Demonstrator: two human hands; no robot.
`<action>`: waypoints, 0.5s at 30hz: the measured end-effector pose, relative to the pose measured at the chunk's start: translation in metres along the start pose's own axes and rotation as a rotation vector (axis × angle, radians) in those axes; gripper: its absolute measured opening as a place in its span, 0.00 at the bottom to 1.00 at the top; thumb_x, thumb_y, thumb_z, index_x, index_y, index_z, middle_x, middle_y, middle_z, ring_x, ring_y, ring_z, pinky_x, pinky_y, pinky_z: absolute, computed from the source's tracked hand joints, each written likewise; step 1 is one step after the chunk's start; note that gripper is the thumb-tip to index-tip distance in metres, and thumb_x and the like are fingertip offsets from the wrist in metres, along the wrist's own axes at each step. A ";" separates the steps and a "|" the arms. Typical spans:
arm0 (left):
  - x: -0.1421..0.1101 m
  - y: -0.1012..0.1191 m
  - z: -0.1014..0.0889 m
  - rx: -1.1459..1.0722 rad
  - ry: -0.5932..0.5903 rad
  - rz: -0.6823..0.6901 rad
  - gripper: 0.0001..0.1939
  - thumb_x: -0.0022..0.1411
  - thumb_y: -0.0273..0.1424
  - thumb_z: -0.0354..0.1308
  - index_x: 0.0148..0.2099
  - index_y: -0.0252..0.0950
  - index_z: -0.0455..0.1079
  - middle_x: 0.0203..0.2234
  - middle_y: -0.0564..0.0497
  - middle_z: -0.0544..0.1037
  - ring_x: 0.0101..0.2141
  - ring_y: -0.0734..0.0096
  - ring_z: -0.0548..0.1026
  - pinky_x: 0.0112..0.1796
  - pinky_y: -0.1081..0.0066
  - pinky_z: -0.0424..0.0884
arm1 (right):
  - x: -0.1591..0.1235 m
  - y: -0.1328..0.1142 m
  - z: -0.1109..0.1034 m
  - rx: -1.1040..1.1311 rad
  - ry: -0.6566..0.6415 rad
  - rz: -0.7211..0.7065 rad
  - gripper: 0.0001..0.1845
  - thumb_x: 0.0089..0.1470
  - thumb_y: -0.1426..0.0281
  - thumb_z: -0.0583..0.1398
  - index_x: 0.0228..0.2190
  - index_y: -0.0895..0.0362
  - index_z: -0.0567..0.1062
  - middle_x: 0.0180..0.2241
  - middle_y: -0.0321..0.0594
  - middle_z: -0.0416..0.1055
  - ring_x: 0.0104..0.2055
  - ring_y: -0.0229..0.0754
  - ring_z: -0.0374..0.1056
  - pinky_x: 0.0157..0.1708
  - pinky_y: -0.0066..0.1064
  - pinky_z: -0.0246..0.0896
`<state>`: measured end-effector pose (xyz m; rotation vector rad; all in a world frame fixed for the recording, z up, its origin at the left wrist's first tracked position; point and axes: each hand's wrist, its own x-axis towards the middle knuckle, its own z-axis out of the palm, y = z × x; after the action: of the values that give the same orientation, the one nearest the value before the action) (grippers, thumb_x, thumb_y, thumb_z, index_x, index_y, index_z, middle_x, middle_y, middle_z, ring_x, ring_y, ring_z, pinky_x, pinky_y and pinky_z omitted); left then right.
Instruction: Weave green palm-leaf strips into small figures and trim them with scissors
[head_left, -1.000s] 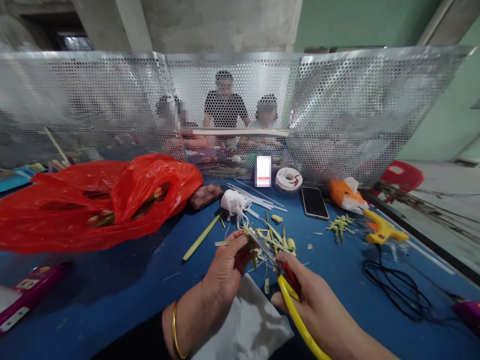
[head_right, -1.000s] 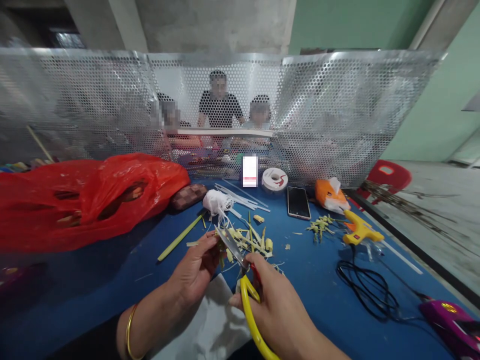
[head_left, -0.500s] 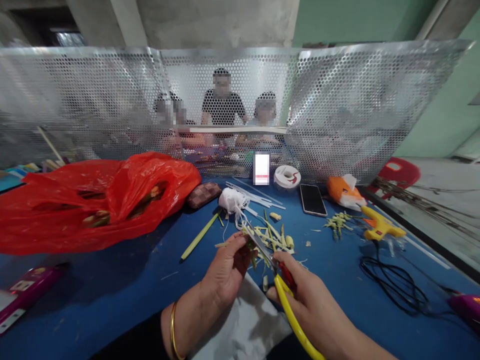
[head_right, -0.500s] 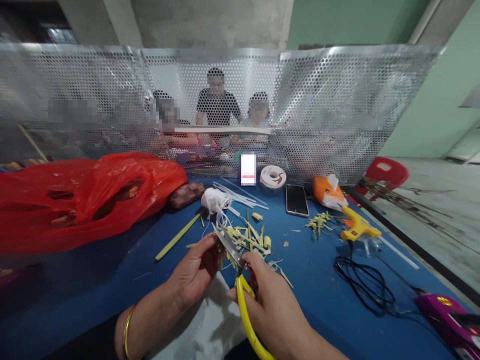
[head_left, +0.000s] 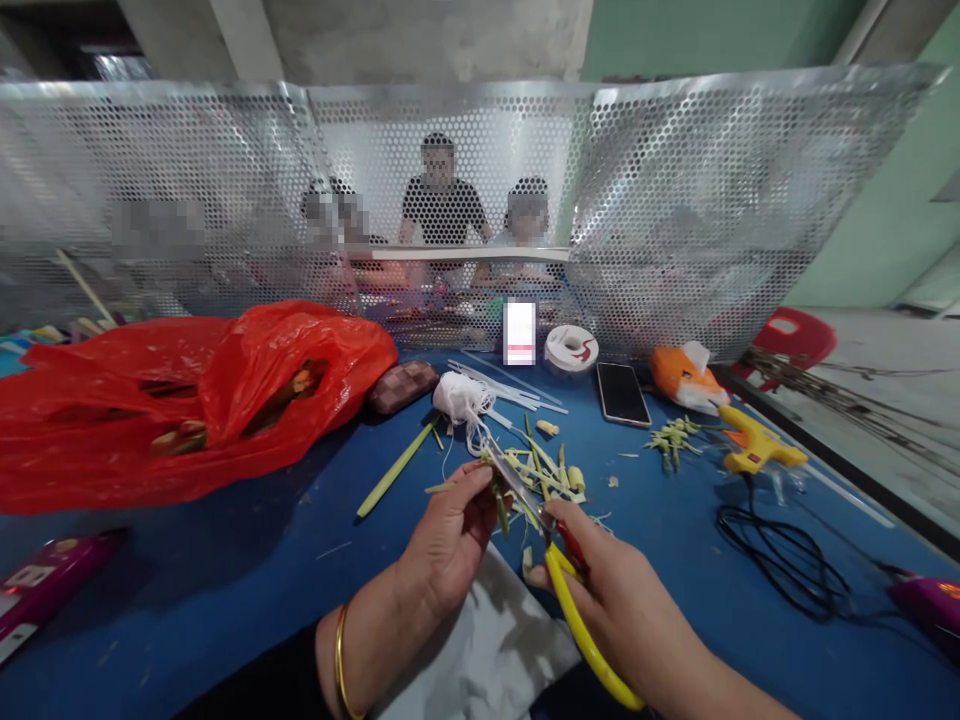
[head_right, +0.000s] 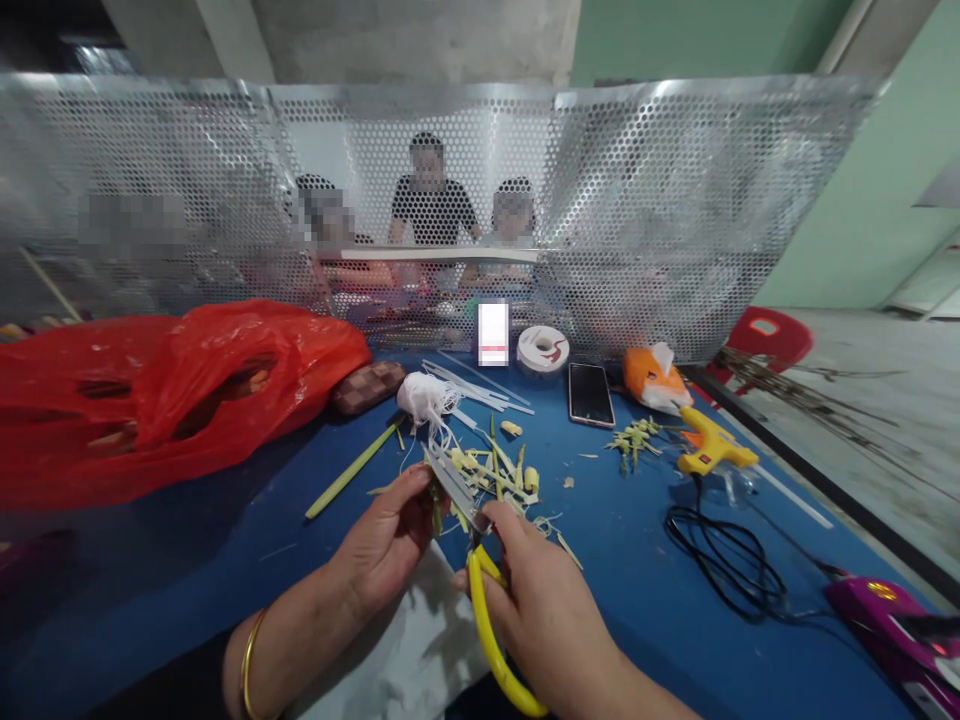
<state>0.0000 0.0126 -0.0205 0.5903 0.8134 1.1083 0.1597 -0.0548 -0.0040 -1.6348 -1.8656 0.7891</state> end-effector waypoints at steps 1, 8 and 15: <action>0.000 0.000 0.000 -0.043 0.002 0.001 0.08 0.53 0.31 0.63 0.38 0.38 0.71 0.39 0.50 0.77 0.42 0.68 0.74 0.48 0.68 0.69 | 0.000 0.001 0.001 0.010 0.004 -0.001 0.14 0.54 0.64 0.59 0.43 0.51 0.67 0.31 0.36 0.72 0.30 0.43 0.66 0.32 0.30 0.59; -0.003 0.005 0.002 -0.251 0.042 0.025 0.10 0.50 0.24 0.67 0.36 0.35 0.73 0.32 0.52 0.79 0.34 0.73 0.76 0.43 0.71 0.72 | 0.004 0.015 0.006 0.385 0.103 0.028 0.20 0.53 0.62 0.60 0.47 0.53 0.66 0.29 0.34 0.67 0.29 0.38 0.64 0.31 0.27 0.62; -0.008 0.016 0.010 0.078 0.046 -0.013 0.16 0.46 0.27 0.71 0.38 0.35 0.72 0.26 0.53 0.77 0.26 0.75 0.75 0.27 0.77 0.67 | 0.009 0.015 -0.021 0.601 0.139 0.019 0.26 0.54 0.50 0.58 0.48 0.53 0.63 0.28 0.33 0.60 0.23 0.34 0.53 0.19 0.24 0.52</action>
<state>-0.0025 0.0101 -0.0005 0.6263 0.9026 1.0857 0.1837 -0.0431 -0.0002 -1.2813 -1.3387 1.0845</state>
